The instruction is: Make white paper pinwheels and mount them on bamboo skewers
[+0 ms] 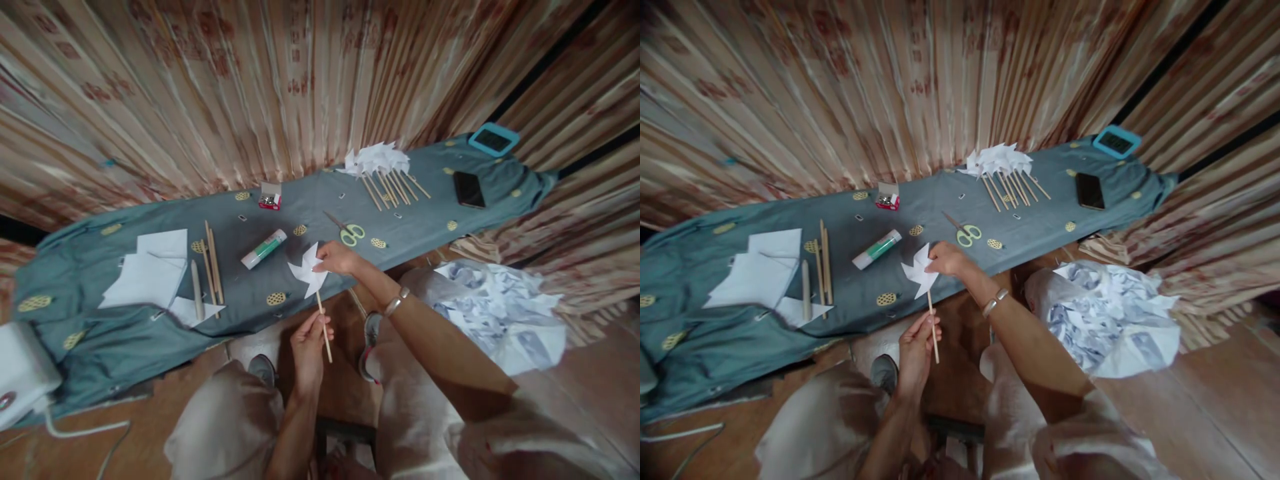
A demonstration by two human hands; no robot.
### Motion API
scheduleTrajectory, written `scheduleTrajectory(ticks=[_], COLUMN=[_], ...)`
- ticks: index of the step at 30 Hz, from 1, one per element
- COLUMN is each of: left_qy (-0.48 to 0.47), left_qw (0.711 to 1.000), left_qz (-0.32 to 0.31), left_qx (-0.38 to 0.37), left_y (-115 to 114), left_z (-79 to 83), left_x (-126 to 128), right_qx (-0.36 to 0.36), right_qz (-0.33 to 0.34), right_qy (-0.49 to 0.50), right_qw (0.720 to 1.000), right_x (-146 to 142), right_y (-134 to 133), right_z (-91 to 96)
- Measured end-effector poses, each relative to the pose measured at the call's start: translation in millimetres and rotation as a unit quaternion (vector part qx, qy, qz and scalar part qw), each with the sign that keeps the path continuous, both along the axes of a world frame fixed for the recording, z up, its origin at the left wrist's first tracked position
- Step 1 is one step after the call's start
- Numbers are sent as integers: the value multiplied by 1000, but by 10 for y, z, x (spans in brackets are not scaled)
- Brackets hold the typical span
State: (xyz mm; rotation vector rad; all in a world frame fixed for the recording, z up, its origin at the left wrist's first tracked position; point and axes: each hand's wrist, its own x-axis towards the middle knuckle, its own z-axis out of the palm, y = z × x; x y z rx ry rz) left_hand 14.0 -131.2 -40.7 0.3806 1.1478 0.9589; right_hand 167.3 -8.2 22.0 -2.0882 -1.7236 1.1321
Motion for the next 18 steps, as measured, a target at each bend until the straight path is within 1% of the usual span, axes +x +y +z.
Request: scheduleTrajectory(ticks=[3, 6, 12, 18], left_qy=[-13, -18, -26, -36], left_qw=[1000, 1000, 1000, 999], left_qz=[2, -1, -4, -10], left_qx=[-4, 0, -8, -24], left_y=[-3, -9, -1, 28], left_z=[24, 33, 58, 75], left_x=[15, 18, 16, 8], right_qx=[-20, -39, -56, -44], right_qz=[25, 40, 69, 82], right_qy=[-34, -53, -82, -77], right_qw=[999, 997, 993, 993], right_x=[-12, -22, -22, -37], right_y=[65, 112, 217, 258], right_z=[94, 141, 125, 125])
